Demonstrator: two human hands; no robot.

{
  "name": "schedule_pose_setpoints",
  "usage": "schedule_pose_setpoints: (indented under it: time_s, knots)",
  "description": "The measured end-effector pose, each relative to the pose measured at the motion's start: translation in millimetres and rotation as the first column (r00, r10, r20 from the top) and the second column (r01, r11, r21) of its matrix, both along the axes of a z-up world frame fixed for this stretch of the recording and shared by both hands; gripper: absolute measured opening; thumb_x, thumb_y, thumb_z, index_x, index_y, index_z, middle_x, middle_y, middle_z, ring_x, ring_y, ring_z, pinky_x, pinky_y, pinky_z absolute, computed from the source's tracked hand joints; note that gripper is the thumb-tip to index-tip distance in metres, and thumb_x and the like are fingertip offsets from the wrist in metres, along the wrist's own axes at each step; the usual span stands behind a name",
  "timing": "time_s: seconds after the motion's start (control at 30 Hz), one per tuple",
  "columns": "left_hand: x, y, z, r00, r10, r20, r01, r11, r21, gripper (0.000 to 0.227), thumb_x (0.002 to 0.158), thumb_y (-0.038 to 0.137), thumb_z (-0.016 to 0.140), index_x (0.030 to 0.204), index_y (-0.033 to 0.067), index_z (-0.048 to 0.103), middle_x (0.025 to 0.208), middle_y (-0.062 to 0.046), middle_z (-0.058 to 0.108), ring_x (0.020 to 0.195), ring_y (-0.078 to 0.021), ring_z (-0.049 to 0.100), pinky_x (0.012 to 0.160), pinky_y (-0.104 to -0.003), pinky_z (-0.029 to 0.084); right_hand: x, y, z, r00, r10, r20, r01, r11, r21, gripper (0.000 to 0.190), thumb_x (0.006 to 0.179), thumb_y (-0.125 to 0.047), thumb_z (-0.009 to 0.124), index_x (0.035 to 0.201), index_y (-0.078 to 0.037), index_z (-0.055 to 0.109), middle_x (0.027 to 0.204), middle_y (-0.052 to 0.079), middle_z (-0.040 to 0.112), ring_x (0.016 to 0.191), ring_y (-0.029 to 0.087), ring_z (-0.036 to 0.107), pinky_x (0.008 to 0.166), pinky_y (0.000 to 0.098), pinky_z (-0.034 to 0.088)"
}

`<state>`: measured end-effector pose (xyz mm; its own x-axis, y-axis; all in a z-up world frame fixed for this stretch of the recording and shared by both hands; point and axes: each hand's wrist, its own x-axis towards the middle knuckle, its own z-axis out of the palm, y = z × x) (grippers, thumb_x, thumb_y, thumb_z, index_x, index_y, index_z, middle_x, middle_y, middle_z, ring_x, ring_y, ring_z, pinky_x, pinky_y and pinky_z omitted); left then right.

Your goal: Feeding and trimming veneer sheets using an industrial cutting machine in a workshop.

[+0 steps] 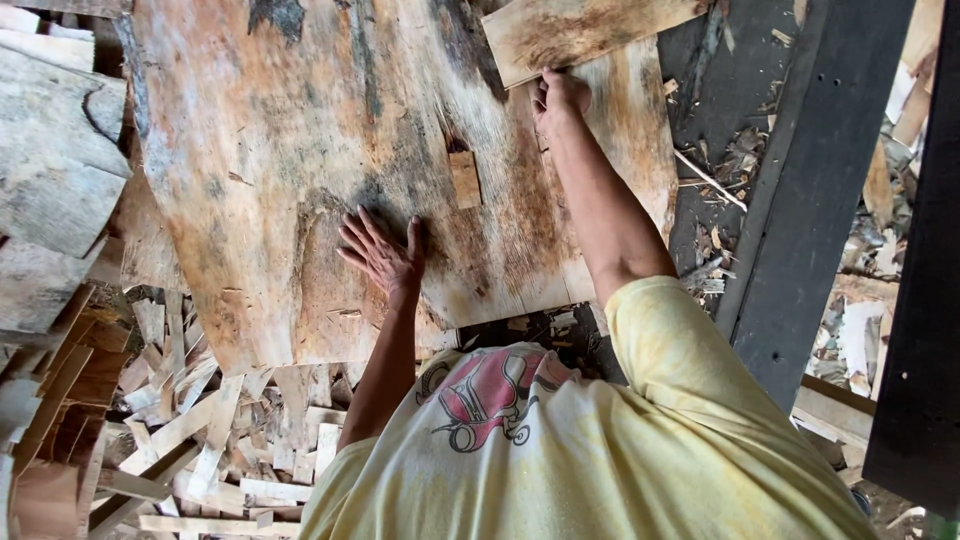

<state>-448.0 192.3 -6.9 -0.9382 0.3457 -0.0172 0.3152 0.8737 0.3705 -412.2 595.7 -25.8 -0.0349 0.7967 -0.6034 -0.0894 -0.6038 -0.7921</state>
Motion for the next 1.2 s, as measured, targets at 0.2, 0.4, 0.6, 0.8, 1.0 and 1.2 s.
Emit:
schedule_pose_setpoints:
  time_s: [0.2, 0.4, 0.6, 0.8, 1.0, 1.2]
  knots:
    - [-2, -2, -5, 1.0, 0.013, 0.015, -0.013, 1.0, -0.021, 0.106, 0.094, 0.08, 0.042, 0.167, 0.0081, 0.013, 0.173, -0.022, 0.01, 0.16, -0.0378, 0.002, 0.126, -0.06, -0.007, -8, 1, 30, 0.993, -0.098, -0.071, 0.088, 0.987, -0.132, 0.015, 0.086, -0.007, 0.08, 0.086, 0.004, 0.07, 0.075, 0.015, 0.069, 0.051, 0.018, 0.062, 0.043, 0.0321, 0.059]
    - [-5, -3, -14, 1.0, 0.015, -0.012, -0.015, 0.999, 0.03, 0.105, 0.096, 0.079, 0.042, 0.167, 0.007, 0.014, 0.173, -0.022, 0.01, 0.161, -0.0379, 0.002, 0.127, -0.061, -0.006, -30, 31, -22, 0.969, -0.157, -0.192, 0.131, 0.981, -0.143, 0.014, 0.083, 0.001, 0.075, 0.074, 0.003, 0.065, 0.06, 0.007, 0.057, 0.041, 0.013, 0.043, 0.044, 0.035, 0.043]
    - [-4, -3, -12, 1.0, 0.006, 0.006, -0.006, 0.999, -0.033, 0.105, 0.096, 0.078, 0.044, 0.167, 0.0073, 0.013, 0.173, -0.022, 0.01, 0.16, -0.0383, 0.001, 0.126, -0.06, -0.005, -10, -9, 32, 0.961, -0.231, -0.153, 0.223, 0.972, -0.067, 0.021, 0.085, 0.0, 0.071, 0.071, 0.001, 0.055, 0.059, 0.005, 0.053, 0.043, 0.011, 0.046, 0.05, 0.0382, 0.066]
    - [-4, 0, -6, 0.999, -0.029, 0.027, 0.031, 0.997, -0.073, 0.104, 0.096, 0.077, 0.044, 0.166, 0.0072, 0.013, 0.172, -0.022, 0.012, 0.16, -0.0392, 0.001, 0.125, -0.062, -0.006, 68, -84, 35, 0.884, -0.1, -0.457, 0.134, 0.99, 0.042, 0.011, 0.09, -0.007, 0.063, 0.096, 0.002, 0.064, 0.081, 0.013, 0.065, 0.061, 0.019, 0.064, 0.054, 0.0357, 0.061]
    - [-2, 0, 0, 0.999, -0.036, 0.041, 0.035, 0.999, 0.003, 0.103, 0.098, 0.076, 0.045, 0.167, 0.0073, 0.013, 0.173, -0.021, 0.013, 0.161, -0.04, 0.002, 0.126, -0.062, -0.007, 159, -152, 46, 0.976, 0.038, -0.214, -0.039, 0.999, -0.003, 0.025, 0.088, -0.007, 0.068, 0.112, -0.006, 0.067, 0.096, 0.007, 0.07, 0.07, 0.013, 0.067, 0.054, 0.0271, 0.059]
    - [-3, -1, 2, 0.998, -0.035, 0.046, 0.033, 0.999, 0.035, 0.104, 0.095, 0.078, 0.048, 0.167, 0.0099, 0.015, 0.173, -0.02, 0.013, 0.16, -0.0395, 0.004, 0.126, -0.062, -0.006, 253, -209, 21, 0.962, 0.205, -0.179, -0.204, 0.979, 0.022, 0.019, 0.089, -0.004, 0.071, 0.107, -0.007, 0.064, 0.089, 0.005, 0.069, 0.064, 0.013, 0.065, 0.051, 0.028, 0.057]
